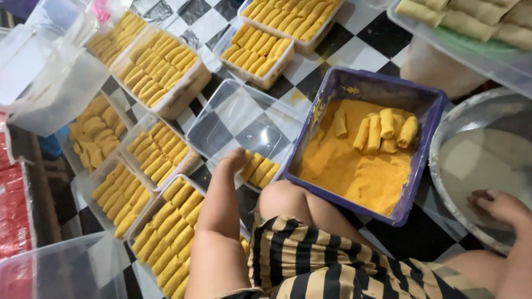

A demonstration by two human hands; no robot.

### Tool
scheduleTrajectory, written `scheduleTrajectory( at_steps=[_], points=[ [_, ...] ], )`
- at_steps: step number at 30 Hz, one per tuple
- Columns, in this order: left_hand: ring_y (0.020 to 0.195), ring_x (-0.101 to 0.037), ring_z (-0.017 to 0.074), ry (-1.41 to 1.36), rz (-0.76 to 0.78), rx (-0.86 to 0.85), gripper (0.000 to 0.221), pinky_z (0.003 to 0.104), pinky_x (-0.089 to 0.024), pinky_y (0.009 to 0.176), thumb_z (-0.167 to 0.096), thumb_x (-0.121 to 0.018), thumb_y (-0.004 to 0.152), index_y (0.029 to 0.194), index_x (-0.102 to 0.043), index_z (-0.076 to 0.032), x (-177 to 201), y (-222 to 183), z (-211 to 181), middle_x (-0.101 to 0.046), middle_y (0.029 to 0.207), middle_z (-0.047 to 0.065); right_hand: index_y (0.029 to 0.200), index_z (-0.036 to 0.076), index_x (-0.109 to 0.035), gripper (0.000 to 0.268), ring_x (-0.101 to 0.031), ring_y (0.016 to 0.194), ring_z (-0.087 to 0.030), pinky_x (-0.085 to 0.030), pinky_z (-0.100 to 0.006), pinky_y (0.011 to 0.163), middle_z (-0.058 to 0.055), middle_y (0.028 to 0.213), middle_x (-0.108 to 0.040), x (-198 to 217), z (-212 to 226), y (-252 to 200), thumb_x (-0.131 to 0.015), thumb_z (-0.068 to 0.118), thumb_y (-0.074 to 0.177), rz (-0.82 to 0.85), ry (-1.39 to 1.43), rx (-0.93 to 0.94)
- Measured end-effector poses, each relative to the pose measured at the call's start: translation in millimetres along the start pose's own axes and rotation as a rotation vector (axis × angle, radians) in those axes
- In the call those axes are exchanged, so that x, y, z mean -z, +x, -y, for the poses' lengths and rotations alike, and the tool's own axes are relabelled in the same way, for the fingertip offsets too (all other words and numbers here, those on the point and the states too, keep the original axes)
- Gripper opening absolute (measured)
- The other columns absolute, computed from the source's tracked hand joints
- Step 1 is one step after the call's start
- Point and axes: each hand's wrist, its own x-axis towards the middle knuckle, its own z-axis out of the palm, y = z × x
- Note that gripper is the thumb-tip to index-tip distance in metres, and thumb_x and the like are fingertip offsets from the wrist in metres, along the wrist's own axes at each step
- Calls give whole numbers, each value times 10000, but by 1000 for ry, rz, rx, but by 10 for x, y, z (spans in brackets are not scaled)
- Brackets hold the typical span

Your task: The person is coating spring rolls by dipping them in a liquid batter and then rolling them in a yellow coating powder.

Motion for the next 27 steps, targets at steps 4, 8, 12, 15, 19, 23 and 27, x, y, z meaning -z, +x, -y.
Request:
scheduleTrajectory(
  at_steps=[4, 8, 12, 15, 19, 23, 27],
  points=[
    [1158, -588, 298, -106, 78, -129, 372, 579, -392, 1012, -360, -482, 1043, 1266, -651, -115, 286, 26, 72, -625, 1276, 67, 1404, 145, -749, 540, -779, 1077, -385, -557, -432, 822, -138, 1346, -779, 308, 646, -597, -632, 459, 980, 72, -85, -92],
    [1271, -553, 431, -2041, -211, 1081, 540, 567, -421, 1053, -273, -522, 901, 1412, -428, -129, 1253, -1095, 675, -459, 1471, 184, 1428, 202, -728, 680, -719, 1198, -391, -505, -418, 929, -115, 1410, -738, 417, 785, -728, -613, 622, 906, 66, -141, -96],
    [1129, -617, 415, -1855, -1020, 1216, 489, 528, -468, 981, -177, -618, 897, 1376, -548, -99, 1846, -799, 1014, -562, 1319, 175, 1417, 173, -740, 689, -690, 1235, -368, -488, -413, 956, -107, 1428, -718, 456, 862, -758, -661, 586, 872, 54, -95, -55],
    [1092, -642, 330, -1808, -1451, 825, 226, 452, -500, 952, -122, -549, 998, 1217, -607, -117, 2594, -612, 1326, -629, 1198, 129, 1382, 113, -750, 622, -699, 1198, -347, -472, -398, 966, -136, 1372, -744, 504, 967, -884, -689, 502, 900, 51, -2, -47],
    [1138, -656, 319, -1989, -1207, 672, 306, 403, -484, 984, -166, -512, 889, 1129, -701, -140, 3194, 104, 1514, -724, 1192, 108, 1416, 149, -712, 594, -687, 1199, -333, -485, -406, 944, -107, 1387, -718, 627, 1178, -1084, -648, 505, 945, 77, 8, -101],
    [1024, -687, 387, -2354, -531, 740, 337, 489, -553, 806, -237, -469, 975, 1194, -600, -17, 3600, 269, 1802, -692, 1190, 210, 1421, 172, -697, 607, -677, 1195, -337, -497, -406, 931, -83, 1407, -702, 654, 1202, -1088, -671, 511, 918, 104, 63, -123],
    [717, -703, 300, -2459, -317, 764, 445, 431, -522, 601, -462, -613, 921, 904, -727, -32, 3512, 1047, 1743, -713, 827, 133, 1438, 189, -669, 607, -680, 1214, -325, -512, -405, 951, -81, 1414, -697, 713, 1260, -1134, -653, 520, 930, 126, 36, -120]
  ],
)
